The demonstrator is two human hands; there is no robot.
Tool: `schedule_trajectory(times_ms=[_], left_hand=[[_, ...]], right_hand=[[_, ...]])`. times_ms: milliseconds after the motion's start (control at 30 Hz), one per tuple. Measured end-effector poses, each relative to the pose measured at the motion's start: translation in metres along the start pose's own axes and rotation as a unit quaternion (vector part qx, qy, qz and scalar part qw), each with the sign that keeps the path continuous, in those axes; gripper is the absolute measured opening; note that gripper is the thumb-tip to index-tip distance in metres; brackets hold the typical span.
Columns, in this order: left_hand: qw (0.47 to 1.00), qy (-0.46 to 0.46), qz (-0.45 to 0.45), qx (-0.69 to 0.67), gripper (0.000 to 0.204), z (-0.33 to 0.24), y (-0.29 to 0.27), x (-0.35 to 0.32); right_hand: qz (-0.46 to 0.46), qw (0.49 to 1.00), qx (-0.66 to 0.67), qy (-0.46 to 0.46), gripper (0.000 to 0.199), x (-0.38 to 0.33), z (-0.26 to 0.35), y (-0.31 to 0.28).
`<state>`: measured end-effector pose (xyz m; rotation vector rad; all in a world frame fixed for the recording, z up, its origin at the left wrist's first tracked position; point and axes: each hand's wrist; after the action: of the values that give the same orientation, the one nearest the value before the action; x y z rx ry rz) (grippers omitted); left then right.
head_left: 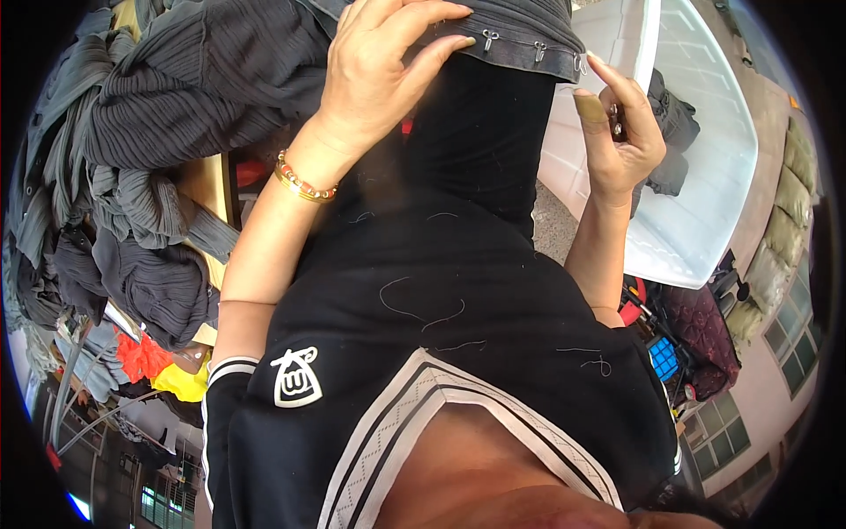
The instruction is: Trimming excess threads from garments using a small handheld clipper.
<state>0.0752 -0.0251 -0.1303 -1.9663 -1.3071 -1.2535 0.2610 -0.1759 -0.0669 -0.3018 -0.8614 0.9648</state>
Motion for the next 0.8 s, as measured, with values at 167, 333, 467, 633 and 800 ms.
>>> schedule_trajectory(times_ms=[167, 333, 467, 633, 800], left_hand=[[1.000, 0.009, -0.025, -0.010, 0.023, 0.007, 0.000, -0.003], [0.938, -0.079, 0.218, 0.256, 0.019, -0.045, -0.017, 0.043], [0.934, -0.070, 0.237, 0.259, 0.018, -0.035, -0.020, 0.036], [0.934, -0.063, 0.241, 0.255, 0.020, -0.055, -0.017, 0.052], [0.991, 0.104, 0.012, 0.078, 0.021, -0.003, -0.004, 0.015]], right_hand=[[0.010, 1.000, -0.006, 0.011, 0.043, 0.003, 0.010, 0.008], [0.023, 0.998, 0.005, 0.050, 0.043, 0.008, 0.015, 0.009], [0.080, 0.994, 0.050, 0.048, 0.042, 0.018, 0.025, 0.009], [0.129, 0.991, -0.010, -0.037, 0.042, 0.024, 0.018, 0.008], [0.153, 0.980, -0.093, -0.084, 0.040, 0.032, 0.018, 0.008]])
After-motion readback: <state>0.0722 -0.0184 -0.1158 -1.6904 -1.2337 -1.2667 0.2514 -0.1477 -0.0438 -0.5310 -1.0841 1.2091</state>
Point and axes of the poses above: each hand's wrist, its own x-axis towards the middle knuckle, its own y-axis out of the palm, z = x × y, and after that the axes turned 8 degrees about -x, right-handed
